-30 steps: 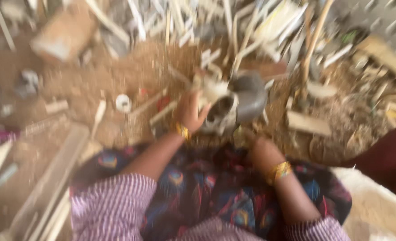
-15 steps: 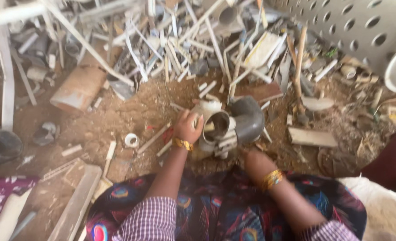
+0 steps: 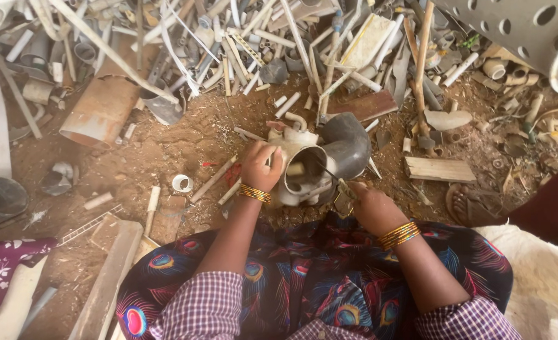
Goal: The person uses a large knife to cut, scrape, and dismantle various PVC pipe fittings and sections while sitting on the ground surrounded by plastic scrap.
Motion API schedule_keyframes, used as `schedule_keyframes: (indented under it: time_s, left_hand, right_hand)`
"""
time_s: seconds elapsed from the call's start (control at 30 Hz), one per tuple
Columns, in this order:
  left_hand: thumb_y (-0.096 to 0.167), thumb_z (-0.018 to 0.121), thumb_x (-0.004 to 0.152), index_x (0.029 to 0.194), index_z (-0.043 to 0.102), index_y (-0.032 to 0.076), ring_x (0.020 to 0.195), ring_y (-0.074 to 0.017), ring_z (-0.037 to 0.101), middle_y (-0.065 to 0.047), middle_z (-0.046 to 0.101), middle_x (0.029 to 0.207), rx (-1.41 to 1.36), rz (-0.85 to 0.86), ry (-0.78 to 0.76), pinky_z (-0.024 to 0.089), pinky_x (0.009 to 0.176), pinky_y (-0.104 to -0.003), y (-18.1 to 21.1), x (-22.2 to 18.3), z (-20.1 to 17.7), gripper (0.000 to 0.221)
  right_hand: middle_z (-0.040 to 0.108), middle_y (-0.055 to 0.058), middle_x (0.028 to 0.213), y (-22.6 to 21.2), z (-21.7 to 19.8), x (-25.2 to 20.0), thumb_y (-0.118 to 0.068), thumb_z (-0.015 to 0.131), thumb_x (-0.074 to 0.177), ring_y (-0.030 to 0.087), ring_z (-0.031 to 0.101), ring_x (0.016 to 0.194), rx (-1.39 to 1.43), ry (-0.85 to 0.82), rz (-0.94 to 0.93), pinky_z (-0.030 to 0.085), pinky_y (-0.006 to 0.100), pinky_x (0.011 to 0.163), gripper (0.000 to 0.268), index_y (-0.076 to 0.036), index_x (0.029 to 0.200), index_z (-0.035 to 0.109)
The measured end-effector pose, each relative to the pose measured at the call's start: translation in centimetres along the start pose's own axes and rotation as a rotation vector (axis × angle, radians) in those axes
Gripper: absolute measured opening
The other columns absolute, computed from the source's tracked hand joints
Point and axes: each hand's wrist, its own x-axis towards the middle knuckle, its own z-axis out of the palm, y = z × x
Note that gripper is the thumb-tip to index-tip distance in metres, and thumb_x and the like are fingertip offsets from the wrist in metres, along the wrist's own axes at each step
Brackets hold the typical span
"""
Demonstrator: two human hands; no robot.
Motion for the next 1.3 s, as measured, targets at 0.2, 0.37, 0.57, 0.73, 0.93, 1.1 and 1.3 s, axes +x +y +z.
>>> schedule_keyframes:
  time_s: [0.2,0.37,0.57,0.73,0.93,1.1,1.3]
  left_hand:
    - [0.024,0.060,0.100,0.093,0.071,0.006,0.083,-0.0243,0.070,-0.010,0.071,0.099,0.136,-0.188,-0.139,0.058,0.072,-0.035,-1.7,-0.6,1.8,0.022]
    - [0.029,0.059,0.099,0.101,0.076,0.009,0.086,-0.0272,0.070,-0.013,0.070,0.103,0.184,-0.535,-0.250,0.056,0.076,-0.042,-3.6,-0.1,0.5,0.026]
    - [0.022,0.060,0.098,0.105,0.075,0.010,0.086,-0.0274,0.071,-0.013,0.072,0.100,0.291,-0.679,-0.386,0.058,0.079,-0.041,-3.1,0.3,-0.6,0.020]
    - [0.011,0.054,0.104,0.106,0.072,0.005,0.094,-0.0220,0.072,-0.012,0.075,0.103,0.247,-0.255,-0.520,0.062,0.082,-0.033,-0.5,1.3,2.4,0.018]
    - [0.009,0.057,0.098,0.121,0.072,0.004,0.110,-0.0275,0.071,-0.019,0.071,0.123,0.388,-0.608,-1.198,0.056,0.097,-0.039,1.6,5.2,6.1,0.028]
    - [0.012,0.056,0.098,0.123,0.071,0.004,0.115,-0.0294,0.067,-0.020,0.067,0.128,0.495,-0.639,-1.287,0.054,0.098,-0.040,1.6,6.5,7.6,0.029]
    - [0.016,0.056,0.100,0.125,0.069,0.005,0.122,-0.0317,0.063,-0.021,0.063,0.134,0.622,-0.574,-1.288,0.053,0.100,-0.042,0.0,5.1,8.5,0.031]
  right_hand:
    - [0.072,0.023,0.107,-0.4,-0.2,-0.9,-0.016,0.053,0.092,0.040,0.071,0.094,-0.023,0.092,-0.039,0.057,0.052,0.084,0.045,-0.016,0.137,0.058]
    - [0.068,0.023,0.117,-1.1,0.2,-1.7,-0.014,0.053,0.093,0.043,0.070,0.092,-0.001,0.249,-0.121,0.057,0.053,0.079,0.045,-0.012,0.137,0.057]
    - [0.067,0.023,0.114,-1.5,0.3,-2.0,-0.015,0.052,0.095,0.044,0.070,0.090,-0.063,0.175,-0.033,0.058,0.053,0.077,0.046,-0.016,0.141,0.054]
    - [0.066,0.024,0.111,-1.6,0.4,-1.8,-0.015,0.052,0.096,0.045,0.070,0.088,-0.066,0.190,-0.073,0.058,0.053,0.074,0.046,-0.015,0.142,0.053]
    - [0.066,0.023,0.113,-2.1,0.7,-1.7,-0.019,0.052,0.098,0.044,0.071,0.088,-0.013,0.138,-0.013,0.058,0.052,0.077,0.045,-0.017,0.143,0.052]
    - [0.067,0.022,0.110,-2.4,1.4,-1.3,-0.020,0.053,0.097,0.043,0.071,0.089,0.069,0.147,-0.043,0.058,0.051,0.076,0.047,-0.015,0.144,0.050]
    - [0.067,0.023,0.112,-2.2,2.2,-1.2,-0.016,0.052,0.098,0.044,0.070,0.089,0.108,0.211,-0.128,0.058,0.052,0.075,0.046,-0.012,0.143,0.051]
